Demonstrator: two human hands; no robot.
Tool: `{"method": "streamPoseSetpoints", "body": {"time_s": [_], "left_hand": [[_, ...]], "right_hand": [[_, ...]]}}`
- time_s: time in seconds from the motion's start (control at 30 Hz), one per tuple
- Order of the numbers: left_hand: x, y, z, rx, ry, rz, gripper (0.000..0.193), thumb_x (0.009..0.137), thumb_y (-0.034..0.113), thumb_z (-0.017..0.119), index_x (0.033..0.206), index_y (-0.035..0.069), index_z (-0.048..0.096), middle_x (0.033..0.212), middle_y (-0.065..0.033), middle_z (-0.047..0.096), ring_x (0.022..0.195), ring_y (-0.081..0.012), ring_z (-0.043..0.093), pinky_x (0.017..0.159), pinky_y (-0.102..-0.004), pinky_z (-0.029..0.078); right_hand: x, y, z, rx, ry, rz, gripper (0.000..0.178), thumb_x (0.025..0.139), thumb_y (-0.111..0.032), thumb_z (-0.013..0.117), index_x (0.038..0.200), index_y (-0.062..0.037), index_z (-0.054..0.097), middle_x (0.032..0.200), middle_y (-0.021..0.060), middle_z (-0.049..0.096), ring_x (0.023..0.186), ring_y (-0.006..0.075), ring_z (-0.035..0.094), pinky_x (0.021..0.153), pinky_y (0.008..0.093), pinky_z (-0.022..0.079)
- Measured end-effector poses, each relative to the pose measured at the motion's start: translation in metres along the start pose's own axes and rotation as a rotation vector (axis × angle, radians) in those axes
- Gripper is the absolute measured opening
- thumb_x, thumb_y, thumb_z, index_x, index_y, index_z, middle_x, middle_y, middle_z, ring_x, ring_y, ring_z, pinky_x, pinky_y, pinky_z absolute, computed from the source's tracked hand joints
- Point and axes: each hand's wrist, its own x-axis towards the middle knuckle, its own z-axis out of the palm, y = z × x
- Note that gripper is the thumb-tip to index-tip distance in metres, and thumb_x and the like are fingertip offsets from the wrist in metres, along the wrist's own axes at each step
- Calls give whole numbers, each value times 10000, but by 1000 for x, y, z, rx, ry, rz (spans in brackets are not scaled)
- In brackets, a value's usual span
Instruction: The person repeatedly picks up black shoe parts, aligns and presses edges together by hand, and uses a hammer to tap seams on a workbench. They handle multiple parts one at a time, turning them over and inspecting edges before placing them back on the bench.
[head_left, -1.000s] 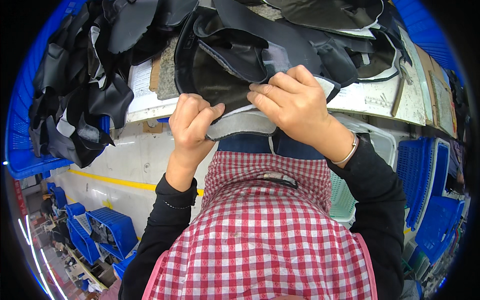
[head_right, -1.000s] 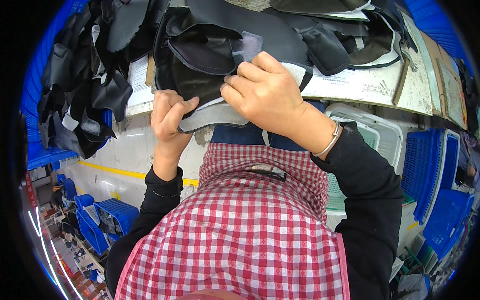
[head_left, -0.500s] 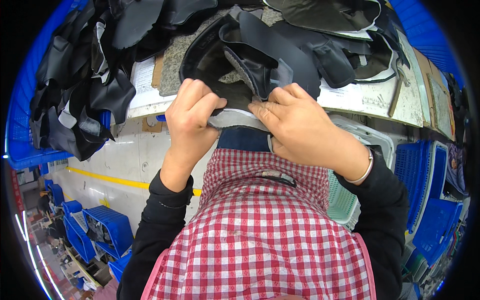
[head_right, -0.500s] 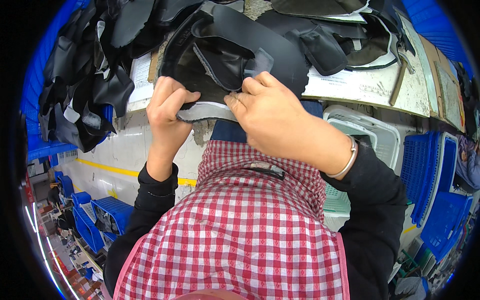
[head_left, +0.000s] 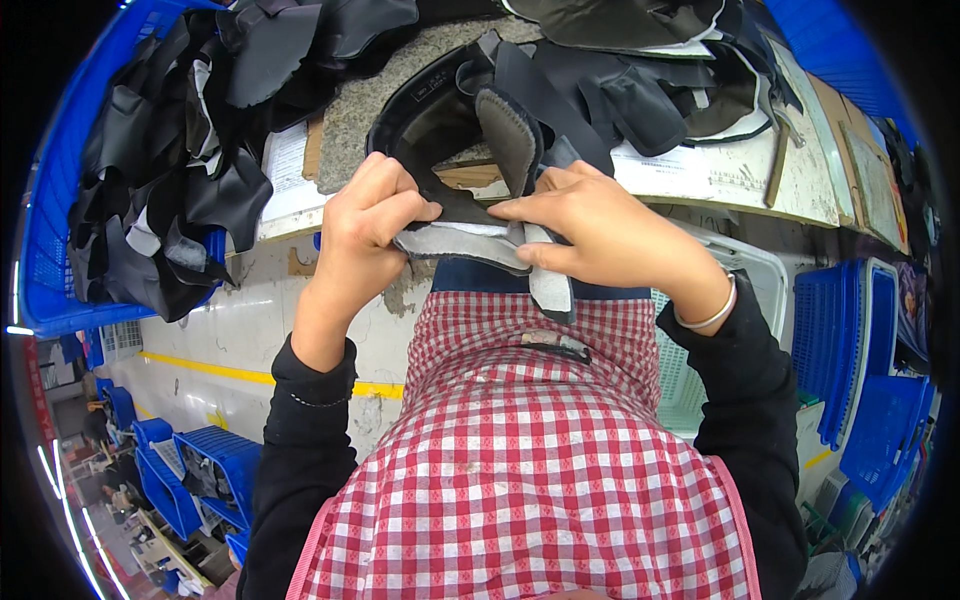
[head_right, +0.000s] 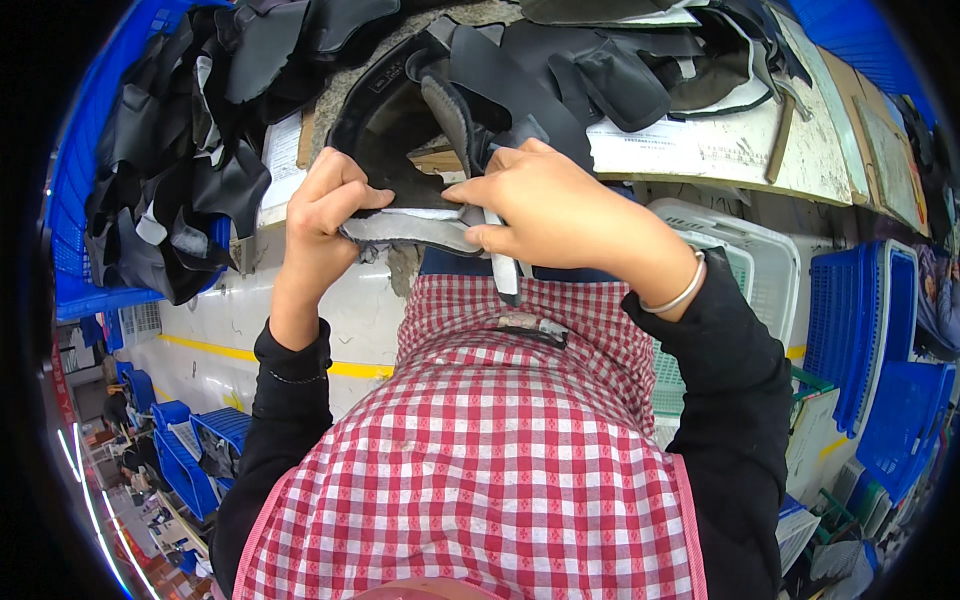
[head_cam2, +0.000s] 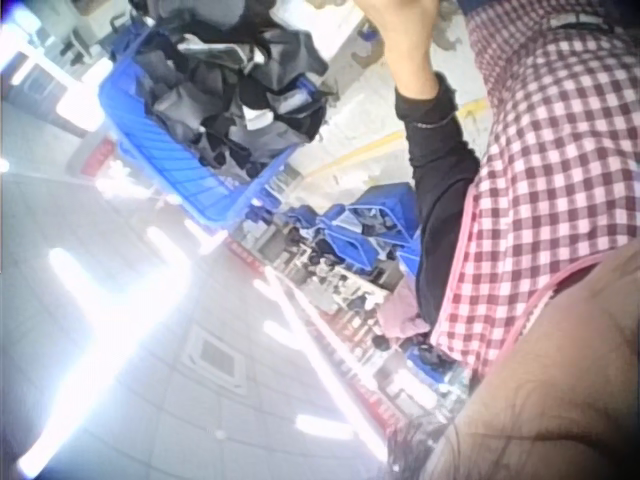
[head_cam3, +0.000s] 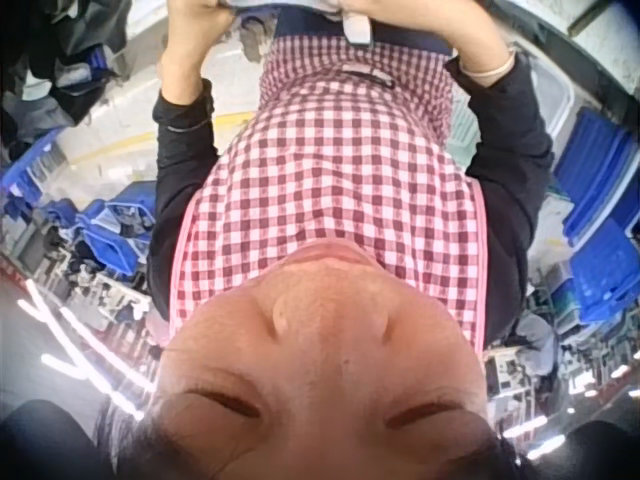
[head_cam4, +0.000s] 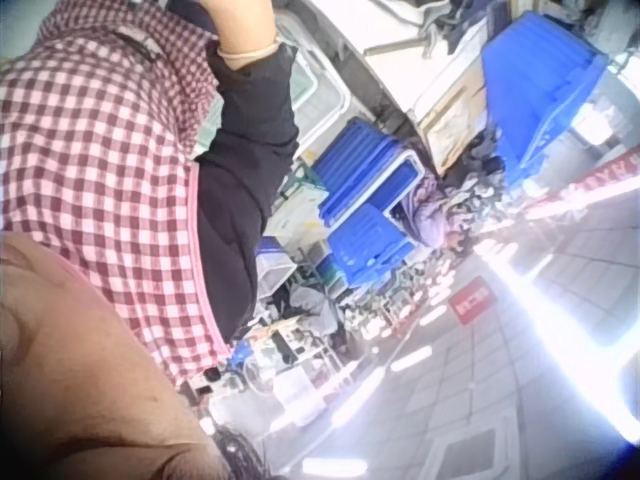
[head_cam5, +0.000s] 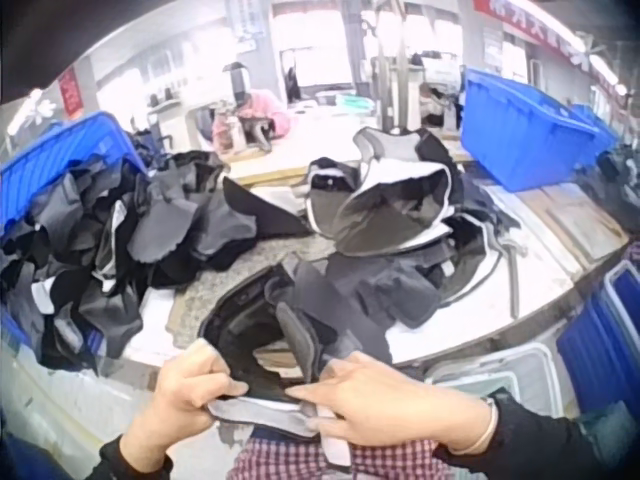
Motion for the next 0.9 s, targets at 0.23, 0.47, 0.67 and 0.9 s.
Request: {"method": "streamPoseSetpoints", "body": {"time_s": [0.23,0.47,0.67,0.9], "left_hand": [[-7,-4,5,69,-4,38,333,511,-143,715,791,34,681,779,-59,532,761,-261,575,589,-363,442],[-2,-5,7,79,20,-38,292,556,-127,696,802,24,654,801,-80,542,779,-289,588,606,-379,454],[62,10,-28,114,84,11,313,624,-85,807,899,14,697,871,-86,584,848,-261,606,725,-341,481],[62,67,-20,197,105,136,995,525,234,996,1423,92,592,1455,-134,531,1339,-371,473,1139,-499,339]], "right_hand": [[12,-9,40,-463,350,-131,257,703,-95,733,936,-120,837,689,-11,708,739,136,634,839,322,439],[5,-9,20,-119,165,-201,295,739,-232,798,959,-36,790,797,86,749,833,244,661,850,394,455],[31,-17,5,-229,523,41,194,849,-315,798,906,-131,785,696,95,688,686,281,683,737,392,497],[52,12,-29,816,882,124,246,937,-207,803,1082,-9,793,880,64,782,758,76,687,674,256,556]]}}
